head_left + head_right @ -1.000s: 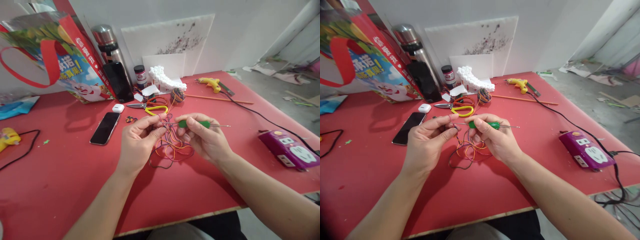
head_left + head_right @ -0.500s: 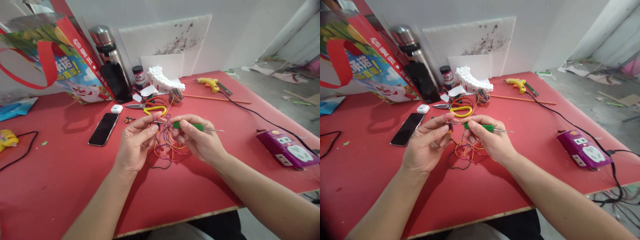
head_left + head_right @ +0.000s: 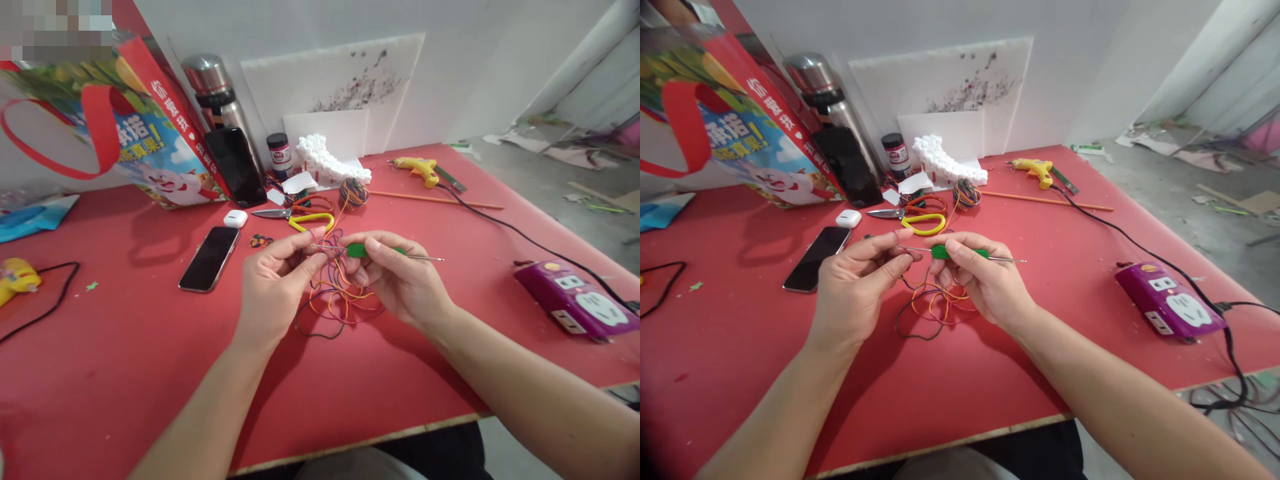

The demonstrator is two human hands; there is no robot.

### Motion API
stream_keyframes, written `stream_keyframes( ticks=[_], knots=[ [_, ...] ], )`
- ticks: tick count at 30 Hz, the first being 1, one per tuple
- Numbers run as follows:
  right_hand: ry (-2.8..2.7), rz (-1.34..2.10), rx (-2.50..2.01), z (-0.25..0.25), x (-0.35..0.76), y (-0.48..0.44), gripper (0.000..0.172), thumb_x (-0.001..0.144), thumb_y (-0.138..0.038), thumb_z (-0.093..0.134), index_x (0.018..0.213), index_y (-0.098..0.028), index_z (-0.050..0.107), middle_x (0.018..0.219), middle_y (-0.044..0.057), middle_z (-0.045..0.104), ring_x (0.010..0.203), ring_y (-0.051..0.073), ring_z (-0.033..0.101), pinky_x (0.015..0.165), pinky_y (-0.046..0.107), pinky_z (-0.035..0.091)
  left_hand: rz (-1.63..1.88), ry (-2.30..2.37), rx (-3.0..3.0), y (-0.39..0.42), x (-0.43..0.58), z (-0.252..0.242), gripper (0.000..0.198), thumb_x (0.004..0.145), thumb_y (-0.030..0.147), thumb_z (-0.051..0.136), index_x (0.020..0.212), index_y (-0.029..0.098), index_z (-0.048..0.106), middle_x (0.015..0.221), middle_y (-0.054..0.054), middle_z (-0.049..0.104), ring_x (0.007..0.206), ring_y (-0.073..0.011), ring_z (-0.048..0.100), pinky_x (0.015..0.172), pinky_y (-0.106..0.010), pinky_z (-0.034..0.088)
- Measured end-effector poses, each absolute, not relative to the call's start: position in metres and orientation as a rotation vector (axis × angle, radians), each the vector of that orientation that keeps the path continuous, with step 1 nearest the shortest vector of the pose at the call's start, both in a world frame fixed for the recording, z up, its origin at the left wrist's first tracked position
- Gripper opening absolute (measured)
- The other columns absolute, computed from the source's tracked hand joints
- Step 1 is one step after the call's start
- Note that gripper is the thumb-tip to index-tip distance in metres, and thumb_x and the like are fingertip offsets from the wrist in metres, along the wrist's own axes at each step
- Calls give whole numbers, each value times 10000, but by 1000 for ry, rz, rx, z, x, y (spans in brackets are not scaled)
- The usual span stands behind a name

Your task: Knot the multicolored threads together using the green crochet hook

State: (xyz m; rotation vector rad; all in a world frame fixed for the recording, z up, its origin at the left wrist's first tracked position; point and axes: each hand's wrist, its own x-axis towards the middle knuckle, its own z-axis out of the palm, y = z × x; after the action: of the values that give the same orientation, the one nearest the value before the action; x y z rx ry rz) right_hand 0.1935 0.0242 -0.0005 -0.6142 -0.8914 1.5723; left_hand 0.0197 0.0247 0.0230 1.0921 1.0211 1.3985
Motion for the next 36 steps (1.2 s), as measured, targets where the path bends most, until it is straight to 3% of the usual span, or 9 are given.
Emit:
stream_keyframes(
  ticks=[6,11,15,19,24,29,36],
  knots=[
    [-889,1598,-626,-2,196,29,183,843,-349,846,946,-201,871,700,19,739,540,76,583,551,209,516,1343,957,1195,23,16,22,401,714,63,821,1015,320,887,920,-8,837,869,-155,733,779,-244,603],
    [-889,1602,-646,-3,197,30,192,837,-355,844,943,-197,870,694,19,732,534,74,568,532,209,496,1291,941,1110,22,12,26,383,759,112,677,1044,255,890,877,-69,819,671,-125,577,557,-222,452],
    [-872,1597,-654,-3,196,31,196,811,-364,871,926,-205,877,691,25,746,550,89,594,532,215,499,1304,981,1082,23,13,27,275,803,186,728,1015,240,894,866,-81,802,630,-136,533,518,-255,379],
    [-876,1598,-645,-3,196,31,211,808,-375,880,929,-202,878,689,24,748,546,80,589,540,207,498,1314,1001,1074,22,13,25,187,858,273,774,999,256,896,803,-65,759,642,-146,542,540,-265,389],
    [-877,1605,-649,-4,196,31,209,809,-376,875,925,-202,878,686,30,747,560,91,603,546,216,498,1289,1004,1130,22,14,23,224,916,409,777,1039,262,893,649,-41,645,643,-153,499,542,-274,358],
    [-880,1599,-677,-5,196,30,206,805,-375,866,926,-208,873,693,26,739,561,98,585,538,232,493,1308,1000,1126,24,16,20,183,899,404,812,1006,282,896,590,-11,600,575,-118,430,534,-271,332],
    [-891,1596,-668,-4,196,31,200,795,-374,870,912,-212,872,686,17,732,545,89,568,536,226,491,1296,980,1048,27,19,22,149,804,296,880,951,281,895,745,-49,783,443,-51,321,417,-251,210]
  ],
)
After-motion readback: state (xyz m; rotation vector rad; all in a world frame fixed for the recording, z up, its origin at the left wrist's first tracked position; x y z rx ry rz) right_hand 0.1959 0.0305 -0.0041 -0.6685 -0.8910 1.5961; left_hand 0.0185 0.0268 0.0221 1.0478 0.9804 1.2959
